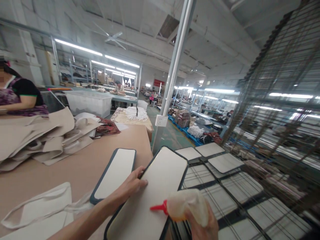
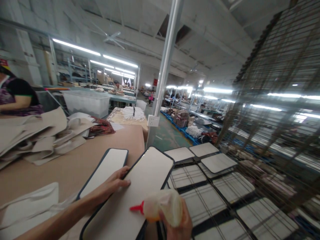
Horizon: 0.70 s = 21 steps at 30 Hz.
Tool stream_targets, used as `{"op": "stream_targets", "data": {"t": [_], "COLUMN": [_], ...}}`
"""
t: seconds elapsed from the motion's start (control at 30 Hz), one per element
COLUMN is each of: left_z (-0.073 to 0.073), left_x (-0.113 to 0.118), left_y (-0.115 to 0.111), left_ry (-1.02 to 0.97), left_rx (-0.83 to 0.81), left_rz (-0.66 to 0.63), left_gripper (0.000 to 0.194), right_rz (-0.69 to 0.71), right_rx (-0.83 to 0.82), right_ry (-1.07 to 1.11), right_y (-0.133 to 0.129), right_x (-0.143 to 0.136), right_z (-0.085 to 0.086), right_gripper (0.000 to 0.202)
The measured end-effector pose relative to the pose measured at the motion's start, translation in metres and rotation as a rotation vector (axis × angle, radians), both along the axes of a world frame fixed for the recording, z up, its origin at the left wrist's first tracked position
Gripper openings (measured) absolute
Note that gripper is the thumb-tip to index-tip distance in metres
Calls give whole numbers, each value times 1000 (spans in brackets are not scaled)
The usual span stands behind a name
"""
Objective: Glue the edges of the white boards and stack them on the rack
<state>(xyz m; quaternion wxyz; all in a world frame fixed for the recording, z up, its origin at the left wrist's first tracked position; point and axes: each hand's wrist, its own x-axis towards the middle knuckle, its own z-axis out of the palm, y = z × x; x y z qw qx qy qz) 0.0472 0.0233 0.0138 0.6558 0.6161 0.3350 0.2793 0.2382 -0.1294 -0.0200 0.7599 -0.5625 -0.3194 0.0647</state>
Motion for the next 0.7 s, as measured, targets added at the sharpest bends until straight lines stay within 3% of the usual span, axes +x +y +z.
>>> {"op": "stream_targets", "data": {"t": [0.1,0.17,0.3,0.37,0.5,0.57,0.7], "left_z": [4,4,1,3,11,11,0], "left_x": [5,10,19,23,36,47,73], "left_y": [-6,-8,-8,-11,-27,-35,-41], "left_ry": [-12,-48,-111,-93,-66,-48,-1], "left_rx": [-51,-91,-140,-133,-97,-95,-91], "left_rz": [-65,-90,-87,-85,-135,-146,-164], "left_gripper": [47,50,54,54,52,51,52], "right_rz": [-147,-211,-141,-106,-239,-257,-82], "right_rx": [179,229,1,-45,134,124,7], "right_ry": [147,157,59,2,68,53,54], "right_y": [5,2,-21,-28,-22,-21,-41], "right_x": [27,36,19,14,41,53,47], "right_z": [22,25,-2,-8,17,25,13], "right_gripper": [48,48,46,49,56,58,56]}}
